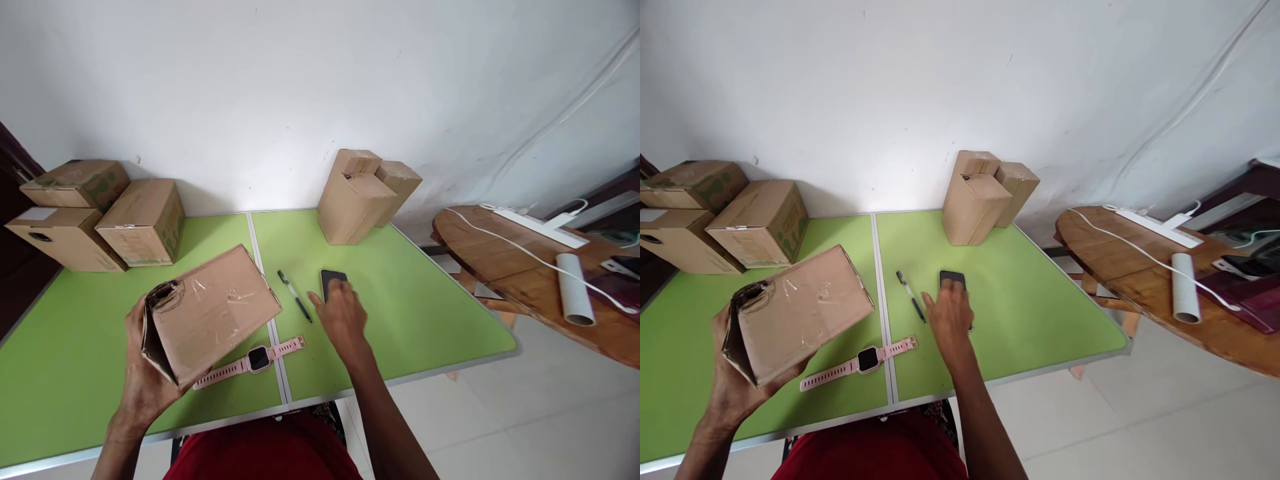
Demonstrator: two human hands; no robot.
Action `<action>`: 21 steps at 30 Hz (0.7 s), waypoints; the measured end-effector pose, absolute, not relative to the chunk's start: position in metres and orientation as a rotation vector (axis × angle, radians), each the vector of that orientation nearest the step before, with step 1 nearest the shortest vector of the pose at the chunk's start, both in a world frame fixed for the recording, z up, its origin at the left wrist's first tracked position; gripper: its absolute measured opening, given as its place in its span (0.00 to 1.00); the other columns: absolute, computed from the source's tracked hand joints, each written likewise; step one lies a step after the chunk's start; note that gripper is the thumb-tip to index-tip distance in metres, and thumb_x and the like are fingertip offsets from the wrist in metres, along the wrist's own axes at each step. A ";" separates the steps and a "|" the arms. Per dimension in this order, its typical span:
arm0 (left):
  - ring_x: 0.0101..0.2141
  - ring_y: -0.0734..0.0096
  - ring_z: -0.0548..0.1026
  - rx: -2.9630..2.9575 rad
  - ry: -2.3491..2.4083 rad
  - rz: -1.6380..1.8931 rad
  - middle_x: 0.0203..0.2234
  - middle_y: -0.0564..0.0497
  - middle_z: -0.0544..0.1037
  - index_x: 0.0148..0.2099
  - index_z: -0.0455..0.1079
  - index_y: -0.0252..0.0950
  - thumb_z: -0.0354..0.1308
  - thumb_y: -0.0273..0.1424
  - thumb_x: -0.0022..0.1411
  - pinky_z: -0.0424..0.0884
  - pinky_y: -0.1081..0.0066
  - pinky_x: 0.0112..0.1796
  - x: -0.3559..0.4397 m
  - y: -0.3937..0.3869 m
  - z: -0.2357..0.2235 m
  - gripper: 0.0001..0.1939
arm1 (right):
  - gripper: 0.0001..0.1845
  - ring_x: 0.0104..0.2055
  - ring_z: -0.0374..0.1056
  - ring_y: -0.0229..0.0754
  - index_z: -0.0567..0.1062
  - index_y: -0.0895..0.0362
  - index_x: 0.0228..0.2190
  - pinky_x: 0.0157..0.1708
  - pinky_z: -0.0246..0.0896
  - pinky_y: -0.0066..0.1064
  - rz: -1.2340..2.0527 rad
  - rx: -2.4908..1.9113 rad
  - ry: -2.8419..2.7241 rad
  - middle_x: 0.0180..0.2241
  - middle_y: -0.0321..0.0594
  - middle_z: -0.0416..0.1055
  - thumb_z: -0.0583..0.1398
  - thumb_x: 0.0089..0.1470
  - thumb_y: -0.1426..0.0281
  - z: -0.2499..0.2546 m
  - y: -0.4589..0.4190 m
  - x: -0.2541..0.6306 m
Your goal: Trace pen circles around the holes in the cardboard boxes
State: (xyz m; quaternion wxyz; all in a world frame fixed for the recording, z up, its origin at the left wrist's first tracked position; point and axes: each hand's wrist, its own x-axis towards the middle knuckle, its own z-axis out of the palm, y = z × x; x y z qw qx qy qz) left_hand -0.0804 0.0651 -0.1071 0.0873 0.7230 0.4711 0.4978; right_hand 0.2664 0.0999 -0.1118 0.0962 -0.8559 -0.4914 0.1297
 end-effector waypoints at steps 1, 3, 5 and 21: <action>0.65 0.20 0.68 2.143 1.390 1.470 0.69 0.44 0.64 0.81 0.46 0.60 0.82 0.57 0.39 0.67 0.16 0.63 -0.078 0.064 -0.105 0.74 | 0.28 0.67 0.68 0.71 0.74 0.68 0.60 0.56 0.73 0.55 0.351 -2.599 -1.359 0.61 0.73 0.70 0.64 0.71 0.58 -0.111 0.094 0.271; 0.67 0.23 0.66 2.115 1.384 1.425 0.70 0.46 0.62 0.81 0.45 0.61 0.80 0.58 0.44 0.66 0.20 0.66 -0.074 0.062 -0.103 0.70 | 0.37 0.71 0.61 0.77 0.71 0.73 0.62 0.59 0.70 0.62 0.347 -2.695 -1.205 0.64 0.78 0.65 0.66 0.68 0.54 -0.112 0.084 0.280; 0.67 0.24 0.66 2.082 1.398 1.428 0.69 0.46 0.63 0.80 0.46 0.62 0.79 0.58 0.45 0.66 0.20 0.66 -0.071 0.062 -0.102 0.68 | 0.40 0.71 0.61 0.78 0.71 0.74 0.61 0.61 0.67 0.65 0.406 -2.731 -1.118 0.63 0.79 0.66 0.68 0.65 0.52 -0.115 0.080 0.286; 0.62 0.27 0.72 1.984 1.391 1.503 0.68 0.45 0.67 0.78 0.53 0.58 0.84 0.44 0.34 0.71 0.25 0.64 -0.072 0.065 -0.117 0.71 | 0.21 0.46 0.85 0.58 0.79 0.59 0.43 0.37 0.82 0.39 1.113 -1.980 -0.631 0.44 0.54 0.86 0.74 0.47 0.67 -0.142 0.090 0.325</action>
